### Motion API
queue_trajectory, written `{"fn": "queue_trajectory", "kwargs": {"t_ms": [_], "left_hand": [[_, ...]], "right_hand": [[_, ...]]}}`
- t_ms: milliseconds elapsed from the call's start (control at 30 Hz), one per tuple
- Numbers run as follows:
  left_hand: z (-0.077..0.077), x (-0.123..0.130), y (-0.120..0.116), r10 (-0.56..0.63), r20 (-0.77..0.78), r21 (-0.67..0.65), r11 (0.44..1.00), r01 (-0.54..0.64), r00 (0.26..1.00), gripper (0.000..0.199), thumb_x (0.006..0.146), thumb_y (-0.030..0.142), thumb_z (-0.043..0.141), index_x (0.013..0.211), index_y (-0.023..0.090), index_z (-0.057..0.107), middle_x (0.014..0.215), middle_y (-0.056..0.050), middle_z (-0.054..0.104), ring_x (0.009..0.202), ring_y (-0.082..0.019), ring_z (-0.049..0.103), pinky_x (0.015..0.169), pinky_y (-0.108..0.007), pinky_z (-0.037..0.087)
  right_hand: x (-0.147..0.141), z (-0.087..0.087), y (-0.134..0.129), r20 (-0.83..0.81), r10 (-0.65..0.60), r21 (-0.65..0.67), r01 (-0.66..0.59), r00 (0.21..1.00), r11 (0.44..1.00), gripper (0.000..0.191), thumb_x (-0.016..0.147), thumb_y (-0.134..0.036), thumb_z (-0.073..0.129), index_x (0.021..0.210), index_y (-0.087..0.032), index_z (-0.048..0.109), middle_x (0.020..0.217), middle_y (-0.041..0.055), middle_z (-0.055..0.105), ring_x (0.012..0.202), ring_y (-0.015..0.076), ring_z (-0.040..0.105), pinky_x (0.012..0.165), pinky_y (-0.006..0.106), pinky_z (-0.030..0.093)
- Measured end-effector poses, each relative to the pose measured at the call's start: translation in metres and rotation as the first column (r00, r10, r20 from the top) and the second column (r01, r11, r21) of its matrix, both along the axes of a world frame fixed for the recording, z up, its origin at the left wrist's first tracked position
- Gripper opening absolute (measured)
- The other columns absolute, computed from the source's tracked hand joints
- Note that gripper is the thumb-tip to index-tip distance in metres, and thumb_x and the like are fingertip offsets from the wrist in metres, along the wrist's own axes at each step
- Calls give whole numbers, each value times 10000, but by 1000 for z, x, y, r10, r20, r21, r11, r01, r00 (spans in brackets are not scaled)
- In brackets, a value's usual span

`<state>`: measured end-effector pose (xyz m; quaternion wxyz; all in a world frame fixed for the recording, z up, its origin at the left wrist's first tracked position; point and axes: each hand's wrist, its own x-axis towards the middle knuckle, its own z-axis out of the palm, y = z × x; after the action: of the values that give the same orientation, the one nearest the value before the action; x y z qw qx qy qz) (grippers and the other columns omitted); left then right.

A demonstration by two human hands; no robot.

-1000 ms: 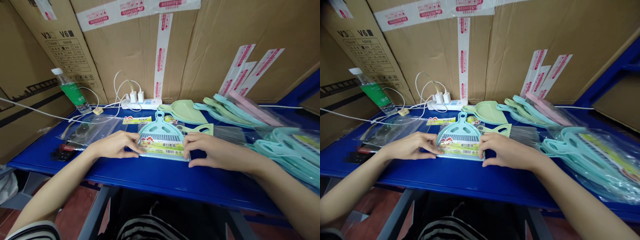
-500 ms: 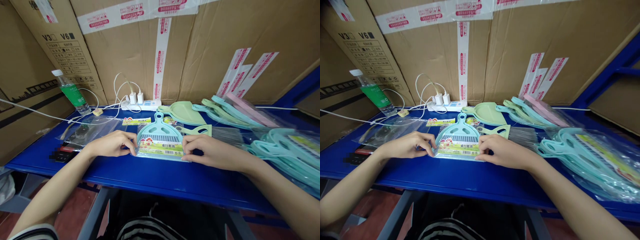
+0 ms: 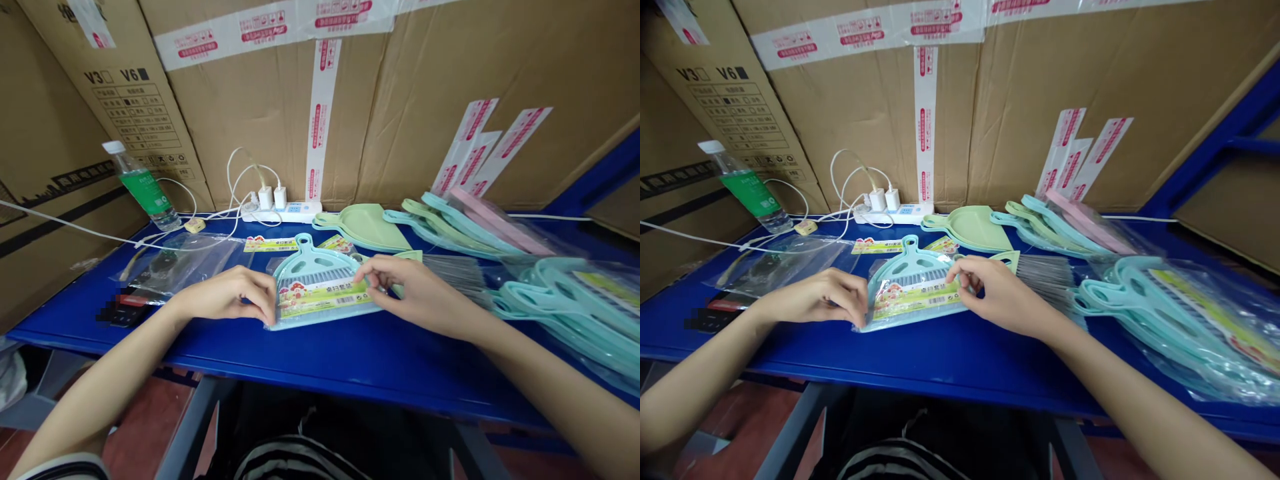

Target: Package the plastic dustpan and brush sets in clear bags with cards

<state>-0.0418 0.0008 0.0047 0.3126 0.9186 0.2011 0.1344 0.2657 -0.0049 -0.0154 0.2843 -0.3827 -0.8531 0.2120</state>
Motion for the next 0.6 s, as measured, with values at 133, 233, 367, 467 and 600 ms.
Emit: {"fn": "queue_trajectory", "kwargs": {"t_ms": [133,233,367,467,600], "left_hand": [[-1,4,-4,-24,42,-43,999,26,999,325,969,393,546,857,205,786,800,-97,706,725,-150,677,690,-256,537],[-7,10,-7,-75,51,1,997,75,996,312,983,354,527,873,203,777,781,-85,699,711,-140,672,673,-246,519],[-17,17,-11,-129,64,138,983,120,990,272,992,280,517,891,208,759,775,-67,688,701,-135,664,647,-246,485],[-22,21,-14,-160,72,210,967,141,985,286,1005,265,485,902,187,740,773,-63,681,712,-132,666,650,-240,476],[-24,26,-18,-188,28,334,927,168,982,382,1037,288,380,926,165,724,769,-71,665,700,-146,653,632,-257,481]], "right_hand": [[3,0,3,-197,-69,-116,47,978,992,167,836,-307,536,965,-215,591,854,22,572,595,117,487,526,261,449],[3,-4,4,-379,-160,-252,65,912,965,316,845,-393,592,1119,-243,542,1082,62,569,690,133,569,558,279,515],[-3,-9,4,-543,-283,-511,-43,791,859,473,868,-424,585,1292,-266,447,1186,90,608,874,202,652,675,362,589],[-11,-10,3,-593,-308,-620,-179,744,764,443,877,-375,573,1295,-247,499,1169,104,668,1013,246,658,798,425,594],[-23,-13,-4,-606,-285,-667,-279,743,691,357,865,-304,591,1215,-235,598,1222,106,680,1120,262,642,908,465,566]]}}
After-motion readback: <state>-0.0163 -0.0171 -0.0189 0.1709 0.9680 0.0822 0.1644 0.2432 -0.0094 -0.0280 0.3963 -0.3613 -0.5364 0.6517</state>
